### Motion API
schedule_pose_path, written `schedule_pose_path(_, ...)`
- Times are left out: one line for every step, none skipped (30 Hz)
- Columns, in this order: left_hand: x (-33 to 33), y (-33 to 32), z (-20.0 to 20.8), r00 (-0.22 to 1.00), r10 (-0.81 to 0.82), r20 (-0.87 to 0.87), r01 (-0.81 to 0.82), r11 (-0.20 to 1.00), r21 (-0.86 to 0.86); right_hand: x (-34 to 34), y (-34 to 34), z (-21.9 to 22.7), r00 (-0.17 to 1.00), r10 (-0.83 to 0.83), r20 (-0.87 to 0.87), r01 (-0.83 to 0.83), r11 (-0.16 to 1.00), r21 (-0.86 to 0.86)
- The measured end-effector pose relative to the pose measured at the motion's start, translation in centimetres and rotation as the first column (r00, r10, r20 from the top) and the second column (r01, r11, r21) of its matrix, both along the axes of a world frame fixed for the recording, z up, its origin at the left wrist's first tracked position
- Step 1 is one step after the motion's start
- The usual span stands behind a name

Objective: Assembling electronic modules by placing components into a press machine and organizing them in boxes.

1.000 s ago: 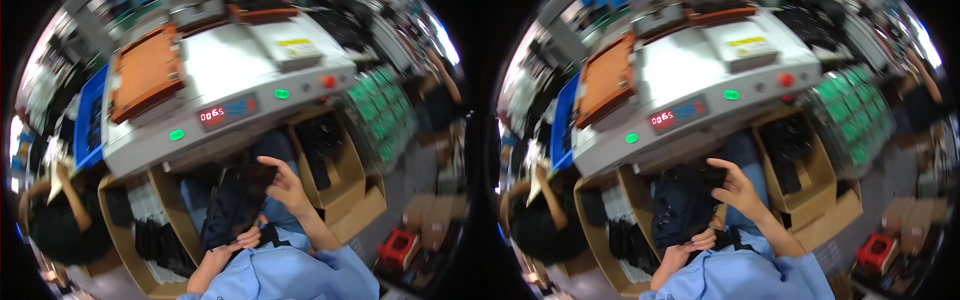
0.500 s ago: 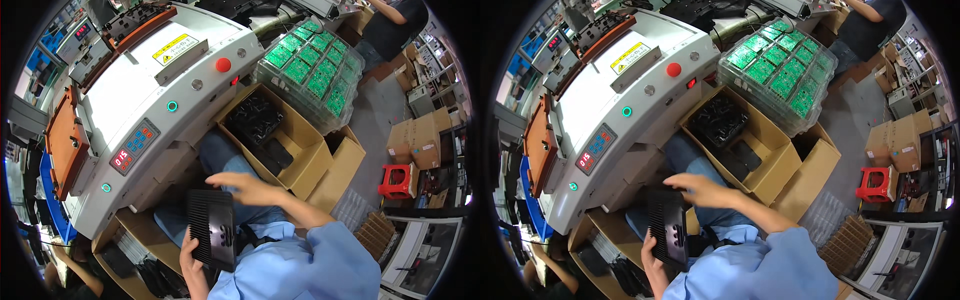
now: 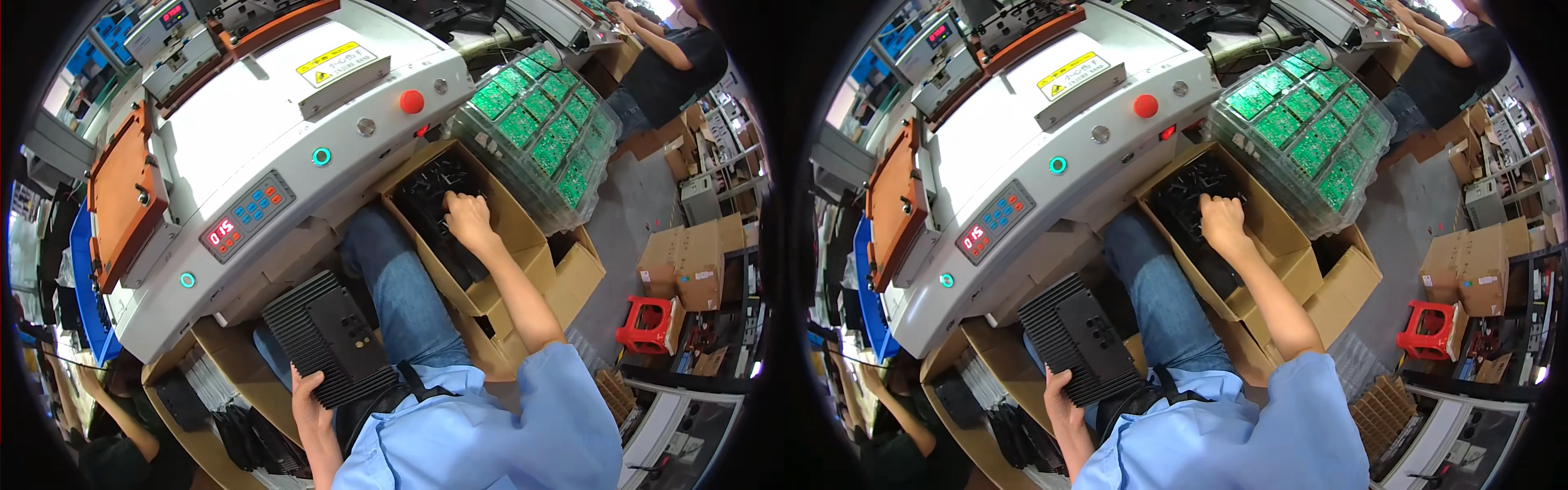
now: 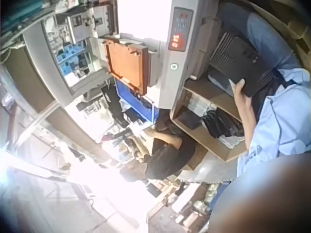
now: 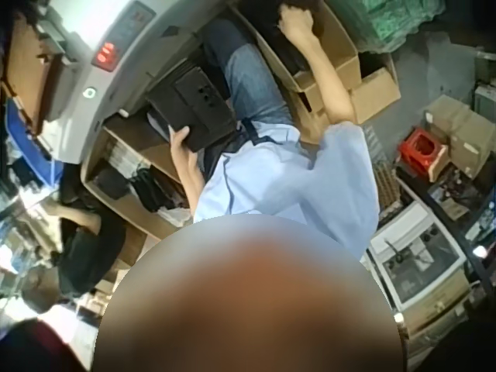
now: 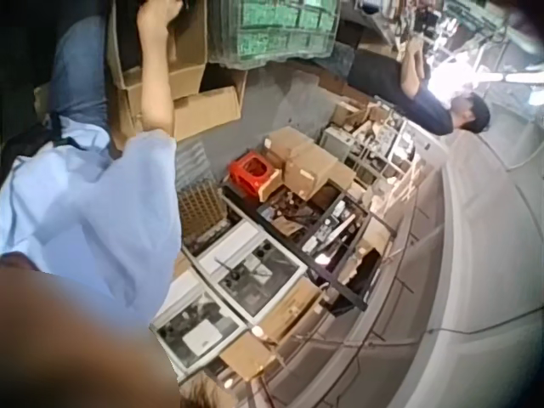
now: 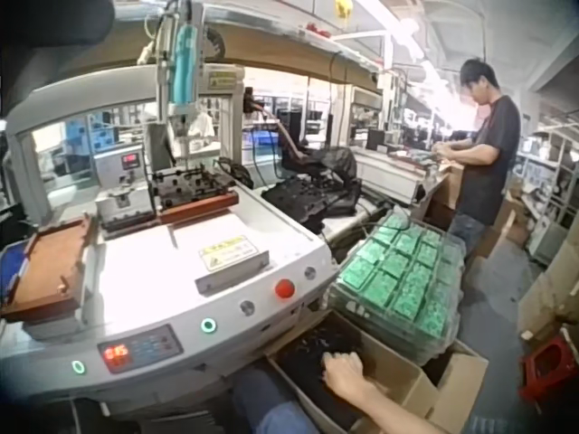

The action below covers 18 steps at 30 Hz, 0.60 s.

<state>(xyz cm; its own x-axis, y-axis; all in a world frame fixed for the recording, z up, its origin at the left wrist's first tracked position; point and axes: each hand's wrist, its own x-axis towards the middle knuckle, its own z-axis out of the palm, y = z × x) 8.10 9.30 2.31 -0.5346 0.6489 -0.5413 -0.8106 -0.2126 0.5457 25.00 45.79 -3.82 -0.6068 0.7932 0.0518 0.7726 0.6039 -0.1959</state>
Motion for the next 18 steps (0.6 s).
schedule_pose_path(0.1,0.1,0.1,1.0,-0.003,-0.007,0.003,1.0,-0.012,-0.3,0.2,-0.3,0.998,-0.024,0.06,0.022,0.999,0.035)
schedule_pose_path(0.1,0.2,0.0,1.0,-0.018,-0.011,0.018,1.0,-0.014,-0.3,0.2,-0.5,0.999,0.036,0.007,-0.036,0.983,0.178)
schedule_pose_path(0.1,0.1,0.0,1.0,0.004,-0.014,-0.004,1.0,-0.024,-0.4,0.3,-0.4,0.998,0.039,0.052,-0.047,0.988,0.15)
schedule_pose_path(0.1,0.3,0.1,1.0,-0.006,-0.012,0.006,1.0,-0.016,-0.2,0.5,-0.4,0.997,0.04,0.059,-0.048,0.989,0.138)
schedule_pose_path(0.1,0.4,0.2,1.0,-0.015,-0.01,0.015,1.0,-0.007,0.0,0.6,-0.4,0.997,0.041,0.066,-0.05,0.991,0.125)
schedule_pose_path(0.2,0.6,0.2,1.0,-0.015,-0.02,0.015,1.0,-0.016,0.2,0.6,0.3,0.998,0.009,0.061,-0.014,0.997,0.074)
schedule_pose_path(0.1,0.7,0.4,1.0,0.0,-0.02,0.0,1.0,-0.017,0.3,0.6,1.0,0.998,-0.024,0.06,0.023,0.999,0.022)
schedule_pose_path(0.1,0.7,0.6,0.999,-0.009,-0.041,0.008,1.0,-0.023,0.2,1.1,0.8,0.999,0.001,0.05,0.0,1.0,-0.008)
schedule_pose_path(0.1,0.8,0.7,0.998,-0.025,-0.059,0.024,0.999,-0.026,0.2,1.2,0.6,0.999,0.007,0.053,-0.007,1.0,-0.006)
schedule_pose_path(0.1,0.8,0.7,0.997,-0.043,-0.067,0.041,0.998,-0.037,0.1,1.3,0.3,0.998,0.054,0.014,-0.054,0.999,0.001)
schedule_pose_path(0.2,0.8,0.8,0.997,-0.04,-0.063,0.038,0.999,-0.034,0.2,1.4,0.2,0.995,0.099,-0.023,-0.099,0.995,0.009)
schedule_pose_path(0.2,0.6,0.9,0.996,-0.042,-0.077,0.039,0.999,-0.034,0.0,1.3,0.2,0.994,0.107,-0.021,-0.107,0.994,0.011)
schedule_pose_path(0.3,0.6,0.9,0.995,-0.045,-0.09,0.042,0.999,-0.035,-0.2,1.1,0.2,0.993,0.112,-0.034,-0.11,0.992,0.062)
schedule_pose_path(0.3,0.5,0.9,0.995,-0.039,-0.088,0.036,0.999,-0.033,-0.2,1.0,0.2,0.992,0.118,-0.047,-0.112,0.987,0.113)
schedule_pose_path(0.3,0.5,0.9,0.995,-0.032,-0.092,0.029,0.999,-0.038,-0.2,0.8,0.3,0.991,0.124,-0.045,-0.119,0.986,0.114)
schedule_pose_path(0.4,0.4,0.9,0.995,-0.026,-0.097,0.022,0.999,-0.043,-0.1,0.7,0.4,0.992,0.11,-0.064,-0.102,0.988,0.115)
schedule_pose_path(0.3,0.4,1.0,0.995,-0.02,-0.095,0.016,0.999,-0.043,0.1,0.6,0.5,0.992,0.096,-0.084,-0.086,0.99,0.116)
schedule_pose_path(0.3,0.5,1.1,0.996,-0.018,-0.086,0.015,0.999,-0.036,0.3,0.4,0.6,0.991,0.104,-0.082,-0.094,0.989,0.115)
